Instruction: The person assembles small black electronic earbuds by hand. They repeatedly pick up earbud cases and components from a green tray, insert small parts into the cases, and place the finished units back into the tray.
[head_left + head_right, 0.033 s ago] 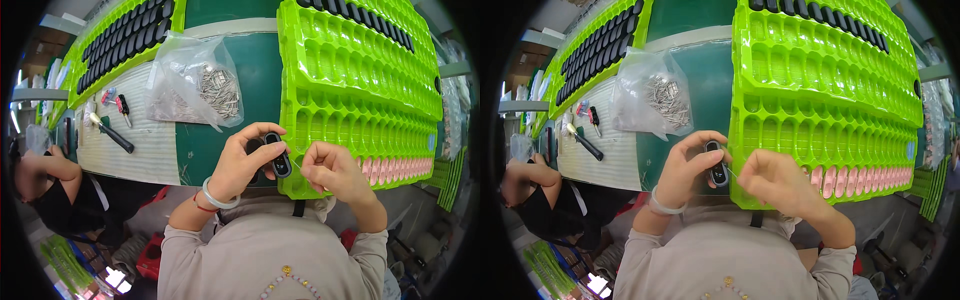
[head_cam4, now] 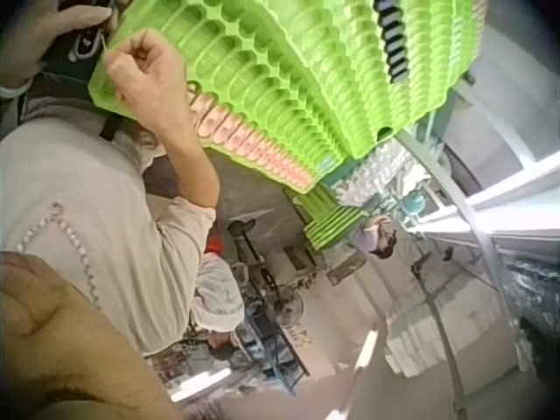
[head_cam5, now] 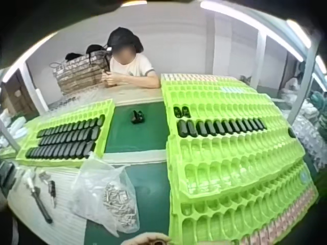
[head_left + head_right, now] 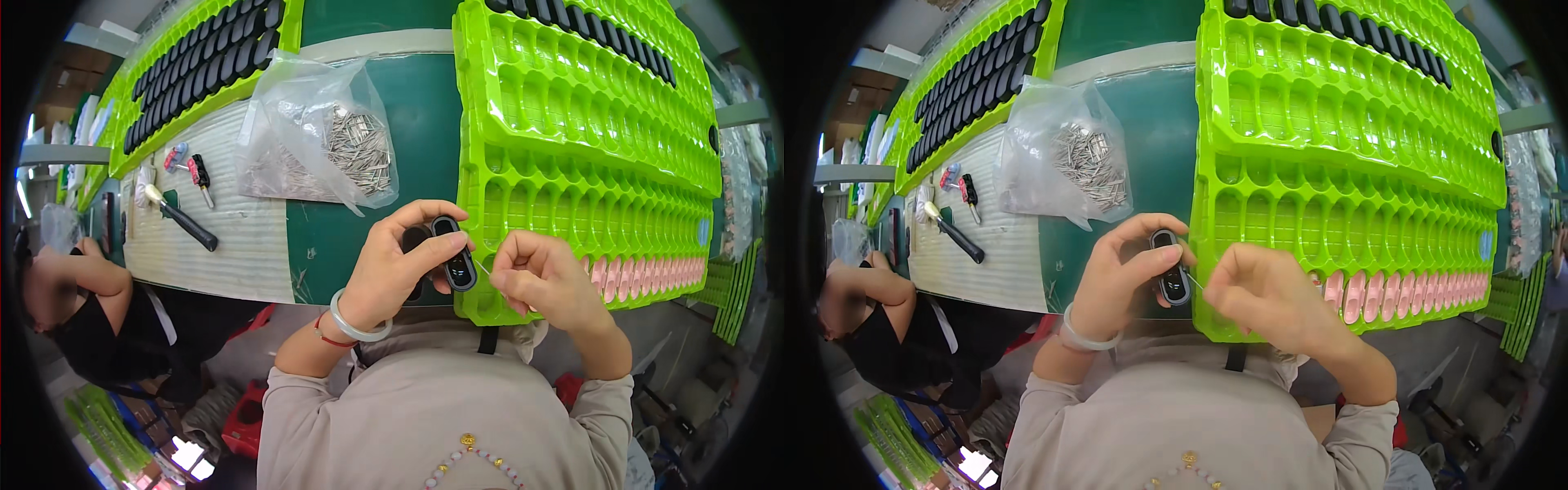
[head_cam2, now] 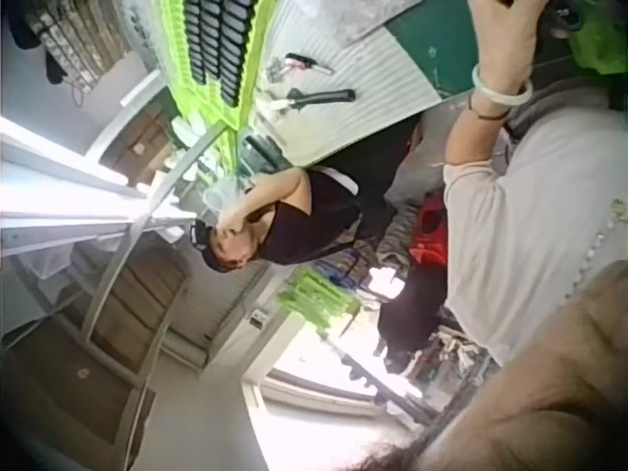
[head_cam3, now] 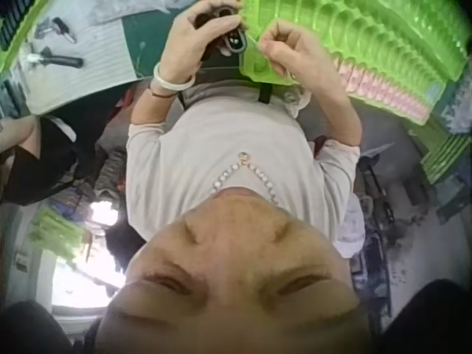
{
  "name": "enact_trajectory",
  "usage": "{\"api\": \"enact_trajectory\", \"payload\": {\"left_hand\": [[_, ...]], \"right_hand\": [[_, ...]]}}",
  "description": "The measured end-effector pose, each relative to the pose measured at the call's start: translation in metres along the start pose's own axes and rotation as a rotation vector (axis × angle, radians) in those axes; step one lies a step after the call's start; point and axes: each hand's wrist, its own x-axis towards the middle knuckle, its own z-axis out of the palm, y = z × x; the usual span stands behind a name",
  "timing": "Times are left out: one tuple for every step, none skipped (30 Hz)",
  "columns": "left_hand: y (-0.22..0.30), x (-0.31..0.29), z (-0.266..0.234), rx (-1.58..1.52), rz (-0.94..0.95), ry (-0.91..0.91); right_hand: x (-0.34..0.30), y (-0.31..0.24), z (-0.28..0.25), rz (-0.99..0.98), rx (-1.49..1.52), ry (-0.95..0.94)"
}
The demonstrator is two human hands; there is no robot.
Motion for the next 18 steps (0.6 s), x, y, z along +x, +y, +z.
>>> {"api": "enact_trajectory", "payload": {"left_hand": [[0.000,0.000,-0.001,-0.013,0.007,-0.001],[0.001,0.000,-0.001,-0.022,0.012,0.002],[0.001,0.000,0.000,-0.032,0.018,0.003],[0.002,0.000,0.000,-0.045,0.007,-0.001],[0.003,0.000,0.000,-0.051,-0.003,-0.003],[0.004,0.001,0.001,-0.057,-0.013,-0.006],[0.003,0.001,0.002,-0.058,-0.006,0.000],[0.003,0.001,0.002,-0.054,0.002,0.006],[0.003,0.001,0.004,-0.050,0.011,0.011],[0.001,0.001,0.005,-0.003,0.087,0.030],[-0.003,0.001,0.007,0.045,0.160,0.047],[-0.007,0.001,0.008,0.092,0.232,0.063],[-0.010,0.002,0.008,0.166,0.325,0.073],[-0.014,0.003,0.009,0.238,0.415,0.084],[-0.016,0.004,0.010,0.310,0.506,0.095],[-0.015,0.005,0.011,0.338,0.519,0.073],[-0.015,0.006,0.011,0.365,0.535,0.047],[-0.014,0.006,0.011,0.392,0.551,0.022]], "right_hand": [[0.002,-0.001,0.002,0.004,-0.012,0.008],[0.004,-0.002,0.003,0.006,-0.021,0.013],[0.005,-0.003,0.004,0.008,-0.030,0.020],[0.005,-0.004,0.004,0.016,-0.030,0.026],[0.005,-0.005,0.004,0.019,-0.027,0.031],[0.005,-0.005,0.004,0.022,-0.024,0.036],[0.005,-0.005,0.003,0.027,-0.031,0.042],[0.004,-0.004,0.003,0.027,-0.037,0.046],[0.003,-0.004,0.002,0.028,-0.041,0.051],[0.002,-0.005,0.002,-0.007,-0.076,0.069],[0.000,-0.005,0.002,-0.039,-0.109,0.089],[-0.001,-0.005,0.002,-0.071,-0.141,0.110],[-0.002,-0.005,0.000,-0.120,-0.228,0.125],[-0.003,-0.004,-0.002,-0.166,-0.314,0.139],[-0.004,-0.004,-0.003,-0.211,-0.401,0.152],[-0.005,-0.002,-0.005,-0.295,-0.451,0.160],[-0.005,0.002,-0.006,-0.380,-0.502,0.170],[-0.005,0.004,-0.007,-0.466,-0.554,0.181]]}}
